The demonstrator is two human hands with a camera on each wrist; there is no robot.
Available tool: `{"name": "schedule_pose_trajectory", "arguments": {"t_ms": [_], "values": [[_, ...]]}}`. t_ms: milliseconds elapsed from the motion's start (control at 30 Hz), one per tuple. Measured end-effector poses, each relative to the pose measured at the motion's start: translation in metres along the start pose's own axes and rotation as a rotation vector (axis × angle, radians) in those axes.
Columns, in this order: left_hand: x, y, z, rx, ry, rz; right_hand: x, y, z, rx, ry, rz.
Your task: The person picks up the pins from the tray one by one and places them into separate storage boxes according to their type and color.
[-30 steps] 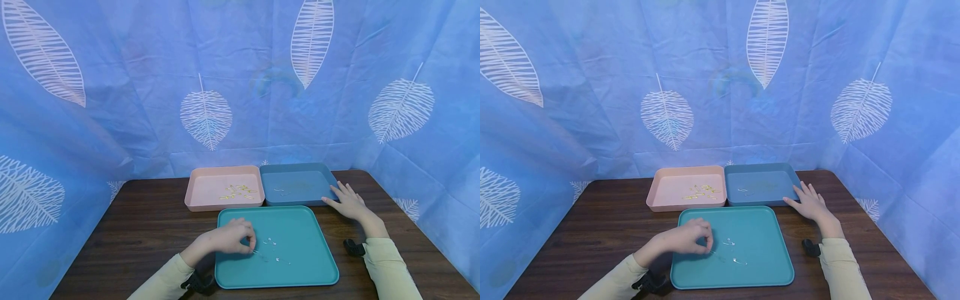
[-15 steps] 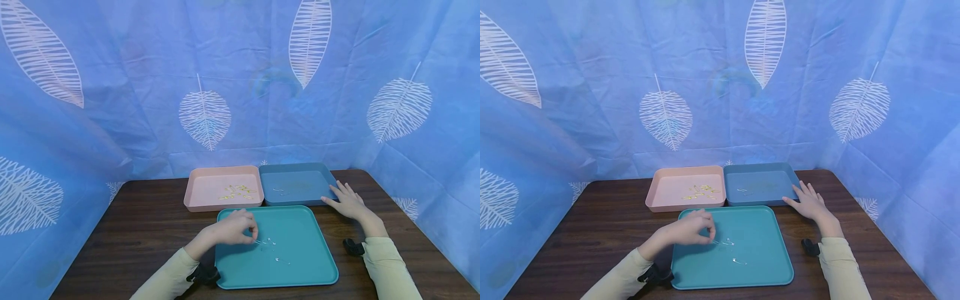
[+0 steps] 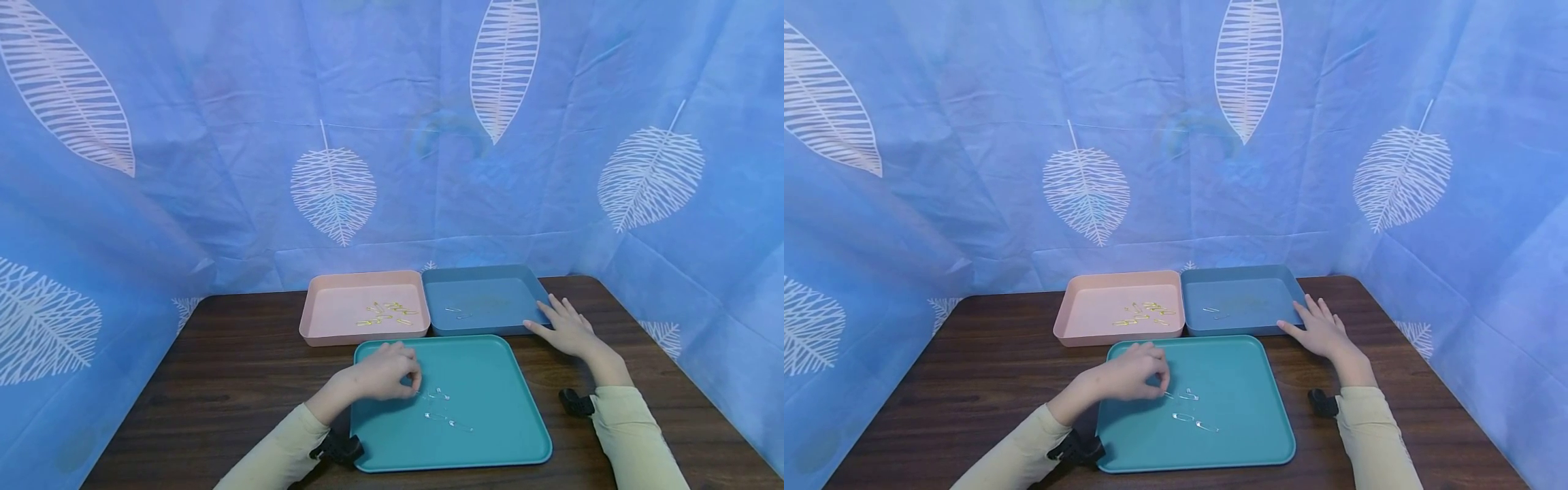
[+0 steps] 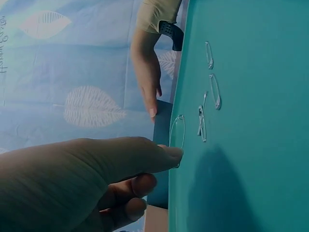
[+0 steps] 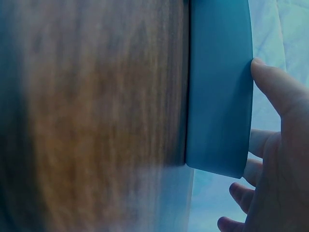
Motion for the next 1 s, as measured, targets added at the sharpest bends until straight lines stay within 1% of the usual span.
{"name": "schedule_pose_trajectory", "arguments": {"t_ms": [133, 367, 600, 867, 1000], "values": [[-0.001, -0.004, -0.004, -0.024, 0.012, -0.013, 0.000, 0.000, 0.001, -0.001, 0.000, -0.003], [-0.005, -0.013, -0.015, -0.087, 0.033, -0.022, -0.001, 0.001, -0.001, -0.005, 0.001, -0.001], [-0.004, -0.016, -0.032, -0.125, 0.014, -0.053, -0.002, 0.002, -0.001, -0.011, 0.000, -0.003], [-0.006, -0.022, -0.052, -0.167, 0.030, -0.050, -0.002, 0.001, 0.000, -0.012, -0.005, -0.005], [-0.004, -0.024, -0.062, -0.181, 0.020, -0.047, -0.001, 0.001, 0.001, -0.014, -0.004, -0.009]]}}
Point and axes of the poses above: each hand's wrist, its own z-axis away from the middle knuckle, its own y-axis out of the palm, x = y × z, the point moved 5 cm from there along -z, towards the middle knuckle, and after that the axes turned 4 degrees about -x, right-handed, at the moved point
